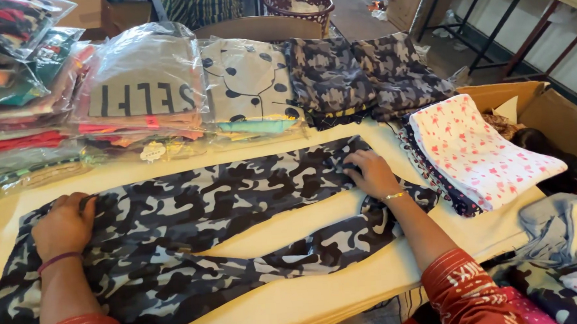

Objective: Folding various items of clothing, including a pink patterned garment and camo-patterned leggings on a table.

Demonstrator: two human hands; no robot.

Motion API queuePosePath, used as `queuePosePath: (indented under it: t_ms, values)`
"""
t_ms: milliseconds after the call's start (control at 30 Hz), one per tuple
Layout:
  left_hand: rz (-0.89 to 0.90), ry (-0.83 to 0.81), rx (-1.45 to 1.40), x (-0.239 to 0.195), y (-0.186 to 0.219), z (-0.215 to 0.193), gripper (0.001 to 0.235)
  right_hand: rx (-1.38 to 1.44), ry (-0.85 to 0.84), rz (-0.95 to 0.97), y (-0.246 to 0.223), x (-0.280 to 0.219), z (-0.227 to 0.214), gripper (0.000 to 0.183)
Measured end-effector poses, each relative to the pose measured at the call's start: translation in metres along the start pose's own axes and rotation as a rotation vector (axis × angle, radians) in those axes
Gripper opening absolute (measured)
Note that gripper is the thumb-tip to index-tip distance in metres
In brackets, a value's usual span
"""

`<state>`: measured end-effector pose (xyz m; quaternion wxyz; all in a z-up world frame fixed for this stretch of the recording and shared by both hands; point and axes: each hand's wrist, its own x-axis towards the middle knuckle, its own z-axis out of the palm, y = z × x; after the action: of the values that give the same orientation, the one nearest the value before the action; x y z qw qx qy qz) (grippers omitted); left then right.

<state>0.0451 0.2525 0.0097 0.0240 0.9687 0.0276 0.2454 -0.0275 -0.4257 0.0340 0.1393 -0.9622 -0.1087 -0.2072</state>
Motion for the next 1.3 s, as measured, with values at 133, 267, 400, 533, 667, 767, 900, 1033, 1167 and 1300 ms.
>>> queuePosePath:
  t_ms: [133, 267, 400, 533, 667, 767, 900, 1033, 1167, 1300]
  values:
    - [0.03, 0.058, -0.028, 0.002, -0.021, 0.017, 0.035, 0.267, 0.205, 0.144, 0.052, 0.017, -0.001, 0.022]
    - [-0.016, 0.061, 0.034, 0.003, -0.05, 0.026, 0.033, 0.449, 0.439, 0.312, 0.136, 0.022, 0.008, 0.02]
    - [-0.015, 0.199, -0.002, -0.001, -0.046, 0.021, 0.03, 0.333, 0.337, 0.403, 0.148, 0.005, 0.021, 0.021]
    - [0.156, 0.306, 0.01, 0.009, 0.003, -0.017, 0.031, 0.138, 0.286, 0.249, 0.114, 0.011, 0.008, 0.025]
    - [0.212, -0.103, -0.584, 0.005, 0.114, -0.079, 0.031, 0.282, 0.355, 0.452, 0.112, 0.051, 0.0, 0.021]
    - [0.414, -0.391, -0.632, -0.014, 0.181, -0.12, 0.033, 0.649, 0.455, 0.421, 0.112, 0.066, -0.009, 0.027]
    - [0.775, -0.528, -0.625, -0.04, 0.207, -0.101, 0.035, 0.96, 0.784, 0.038, 0.091, 0.052, -0.029, 0.027]
    - [0.79, -0.414, -0.566, -0.039, 0.19, -0.058, 0.027, 0.486, 0.647, 0.108, 0.128, 0.019, -0.004, 0.039]
    - [0.668, -0.713, -0.6, -0.029, 0.175, -0.056, 0.014, 0.084, 0.303, 0.273, 0.137, 0.012, 0.007, 0.025]
    - [0.591, -1.131, -0.689, -0.021, 0.157, -0.052, 0.01, -0.122, -0.021, 0.459, 0.13, 0.012, 0.002, 0.02]
